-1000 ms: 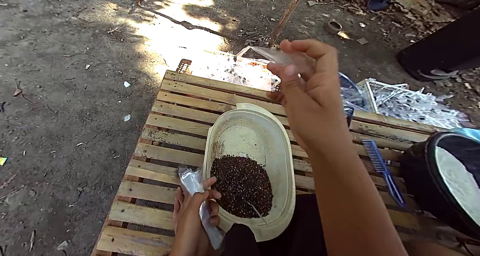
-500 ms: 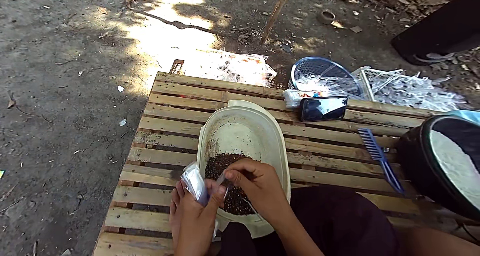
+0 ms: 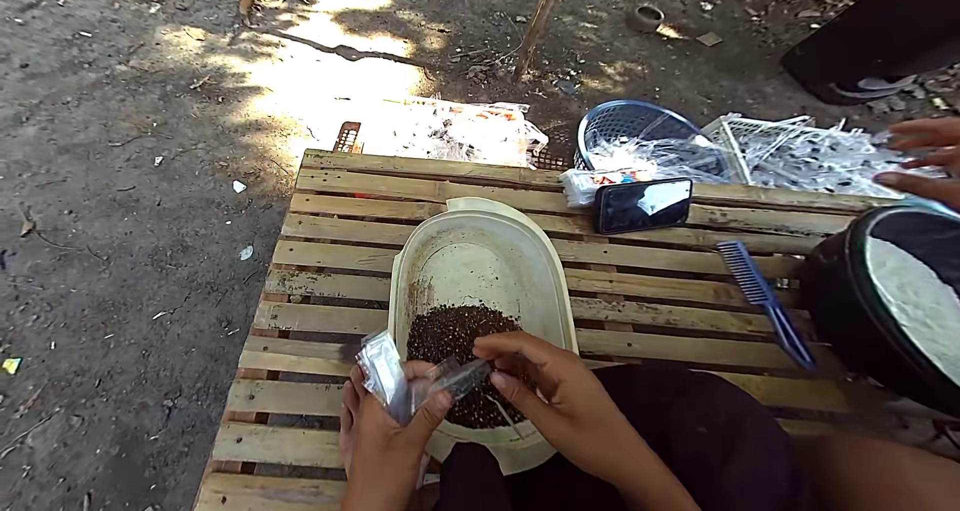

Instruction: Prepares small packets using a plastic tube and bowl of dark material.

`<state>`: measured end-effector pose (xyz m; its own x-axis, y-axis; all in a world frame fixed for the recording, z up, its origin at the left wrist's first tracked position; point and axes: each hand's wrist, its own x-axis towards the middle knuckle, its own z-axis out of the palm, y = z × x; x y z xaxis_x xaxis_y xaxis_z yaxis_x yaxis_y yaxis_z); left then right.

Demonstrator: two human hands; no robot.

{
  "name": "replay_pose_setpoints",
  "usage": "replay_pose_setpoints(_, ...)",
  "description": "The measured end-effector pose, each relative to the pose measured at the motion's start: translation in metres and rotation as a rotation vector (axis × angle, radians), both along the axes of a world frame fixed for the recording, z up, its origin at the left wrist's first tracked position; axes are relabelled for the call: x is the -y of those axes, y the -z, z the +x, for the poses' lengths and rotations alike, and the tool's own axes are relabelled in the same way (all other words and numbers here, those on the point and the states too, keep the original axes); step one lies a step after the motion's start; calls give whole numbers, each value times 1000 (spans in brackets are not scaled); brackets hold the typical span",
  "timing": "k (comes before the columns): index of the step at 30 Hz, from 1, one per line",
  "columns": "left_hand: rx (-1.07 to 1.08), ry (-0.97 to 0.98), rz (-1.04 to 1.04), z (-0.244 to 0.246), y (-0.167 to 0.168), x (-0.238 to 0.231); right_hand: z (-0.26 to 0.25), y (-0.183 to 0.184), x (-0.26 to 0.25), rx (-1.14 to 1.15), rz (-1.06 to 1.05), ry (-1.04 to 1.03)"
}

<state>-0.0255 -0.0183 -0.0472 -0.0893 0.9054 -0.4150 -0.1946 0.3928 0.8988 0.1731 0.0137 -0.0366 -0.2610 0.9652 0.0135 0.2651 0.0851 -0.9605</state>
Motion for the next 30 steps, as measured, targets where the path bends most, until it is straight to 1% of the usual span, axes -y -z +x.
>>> replay_pose_setpoints(2, 111, -112, -30, -1, -5, -2, 22, 0, 4, 132, -79, -186)
replay_pose_setpoints(4, 207, -188, -65, -2, -10, -3, 33, 1, 9, 245, -90, -358)
replay_pose_setpoints(6, 274, -225, -122, -5, -14, -4, 36, 6, 14, 271, -99, -436)
replay_pose_setpoints(7, 292, -233, -142, -6, -15, -4, 35, 10, 16, 258, -89, -441)
replay_pose_setpoints(9, 312, -231, -172, -9, -16, -3, 32, 24, 19, 220, 1, -347)
replay_pose_setpoints(12, 321, -223, -174, -14, -14, -1, 20, 46, 18, 200, 119, -40)
replay_pose_setpoints(17, 274, -233, -114, -18, -9, 5, -5, 45, -3, 168, 81, 425)
replay_pose_setpoints(19, 280, -248, -102, -20, -9, 6, -15, 43, -10, 197, 60, 549)
replay_pose_setpoints(21, 278, -255, -88, -21, -9, 6, -24, 47, -12, 223, 30, 586)
replay_pose_setpoints(26, 175, -219, -59, -22, -9, 4, -38, 54, -2, 223, -155, 430)
replay_pose_setpoints(30, 87, -170, -38, -21, -7, 5, -37, 49, -4, 174, -271, 425)
